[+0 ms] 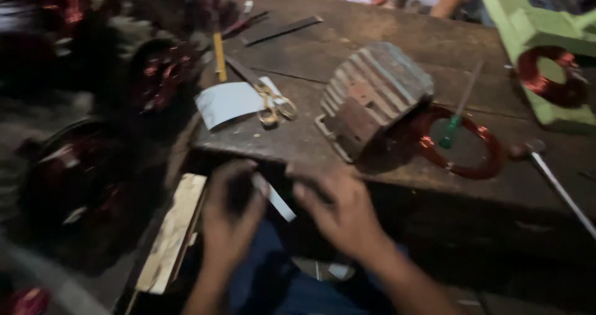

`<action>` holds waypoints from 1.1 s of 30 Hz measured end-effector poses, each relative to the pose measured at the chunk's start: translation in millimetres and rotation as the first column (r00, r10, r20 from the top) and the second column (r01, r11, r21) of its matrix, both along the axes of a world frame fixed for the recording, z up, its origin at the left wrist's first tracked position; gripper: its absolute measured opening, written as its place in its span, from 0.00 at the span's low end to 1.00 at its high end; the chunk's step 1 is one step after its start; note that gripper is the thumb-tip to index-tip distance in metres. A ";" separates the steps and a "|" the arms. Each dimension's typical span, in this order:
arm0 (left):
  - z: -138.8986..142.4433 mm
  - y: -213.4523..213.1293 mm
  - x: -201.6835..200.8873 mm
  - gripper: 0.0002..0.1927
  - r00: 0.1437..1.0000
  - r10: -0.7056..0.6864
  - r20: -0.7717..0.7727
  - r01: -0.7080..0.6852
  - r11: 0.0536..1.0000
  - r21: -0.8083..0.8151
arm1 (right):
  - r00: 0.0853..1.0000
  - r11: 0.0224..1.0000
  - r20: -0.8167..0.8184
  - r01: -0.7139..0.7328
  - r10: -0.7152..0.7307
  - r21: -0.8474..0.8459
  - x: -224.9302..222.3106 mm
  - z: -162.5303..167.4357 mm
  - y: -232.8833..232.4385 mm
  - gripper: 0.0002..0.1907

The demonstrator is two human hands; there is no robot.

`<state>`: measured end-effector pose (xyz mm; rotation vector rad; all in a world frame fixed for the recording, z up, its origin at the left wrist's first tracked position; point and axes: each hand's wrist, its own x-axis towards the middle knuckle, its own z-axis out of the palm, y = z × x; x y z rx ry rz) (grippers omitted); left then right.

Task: The person winds copper wire into the slots of a motor stator, inserts white insulating paper between windings, and uses a hammer and screwdriver to pack the coils. The person repeats this process for multiple slots.

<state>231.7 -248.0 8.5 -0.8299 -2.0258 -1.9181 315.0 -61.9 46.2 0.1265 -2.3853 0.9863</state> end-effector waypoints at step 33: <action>21.8 130.7 11.2 0.13 0.705 -0.368 -0.606 0.234 0.928 -0.291 | 0.871 0.879 -0.154 0.476 -0.467 0.031 93.6 7.7 55.9 0.10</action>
